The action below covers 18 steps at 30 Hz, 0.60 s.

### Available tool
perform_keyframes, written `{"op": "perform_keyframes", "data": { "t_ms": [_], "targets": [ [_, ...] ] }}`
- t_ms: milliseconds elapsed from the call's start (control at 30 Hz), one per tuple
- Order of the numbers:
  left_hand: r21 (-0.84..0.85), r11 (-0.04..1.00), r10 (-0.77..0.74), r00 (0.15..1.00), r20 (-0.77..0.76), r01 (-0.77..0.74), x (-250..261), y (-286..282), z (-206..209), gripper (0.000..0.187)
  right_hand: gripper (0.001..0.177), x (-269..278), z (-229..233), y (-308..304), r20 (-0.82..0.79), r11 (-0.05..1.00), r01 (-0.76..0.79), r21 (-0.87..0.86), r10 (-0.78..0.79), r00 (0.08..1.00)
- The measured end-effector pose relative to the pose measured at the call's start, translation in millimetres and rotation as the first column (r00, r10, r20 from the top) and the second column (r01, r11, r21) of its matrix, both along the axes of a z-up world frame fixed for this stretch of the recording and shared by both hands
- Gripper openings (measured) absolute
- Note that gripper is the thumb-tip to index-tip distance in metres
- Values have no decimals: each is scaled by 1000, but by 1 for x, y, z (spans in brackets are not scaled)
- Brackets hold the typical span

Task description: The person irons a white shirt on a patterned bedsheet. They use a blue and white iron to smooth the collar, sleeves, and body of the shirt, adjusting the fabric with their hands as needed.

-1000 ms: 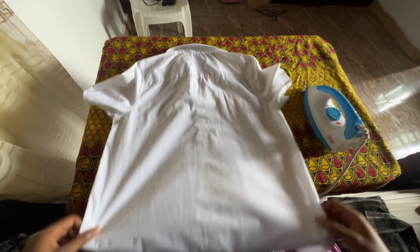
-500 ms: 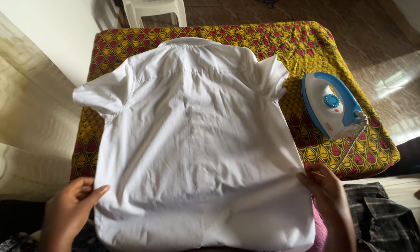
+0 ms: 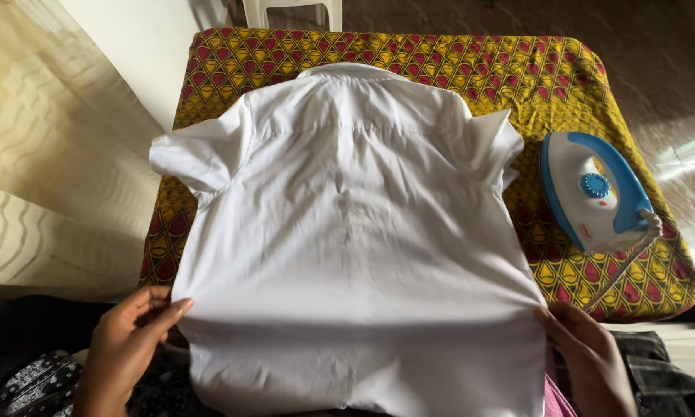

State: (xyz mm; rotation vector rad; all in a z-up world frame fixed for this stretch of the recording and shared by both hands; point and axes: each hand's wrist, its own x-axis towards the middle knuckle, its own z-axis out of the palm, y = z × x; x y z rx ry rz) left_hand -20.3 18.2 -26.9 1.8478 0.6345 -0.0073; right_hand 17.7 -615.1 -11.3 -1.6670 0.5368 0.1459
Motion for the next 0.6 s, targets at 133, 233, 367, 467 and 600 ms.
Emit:
{"op": "perform_keyframes", "data": {
  "t_ms": [133,233,367,467,600],
  "targets": [
    [-105,991,-100,983,-156,84,-3,13,-15,28,26,3,-27,-21,-70,980,-153,-130,145,987],
    [-173,978,-130,988,-84,114,-6,15,-15,31,25,4,-66,-39,-73,943,-233,-237,222,972],
    [332,943,52,985,-164,6,-8,4,23,39,24,11,-44,-83,149,894,-135,-427,217,965],
    [496,863,143,988,-60,-94,9,-20,53,45,25,25,16,-96,425,927,127,-354,38,905],
    [483,858,64,971,232,-172,38,-60,72,42,52,81,82,-84,428,354,305,-884,347,835]
  ]
}}
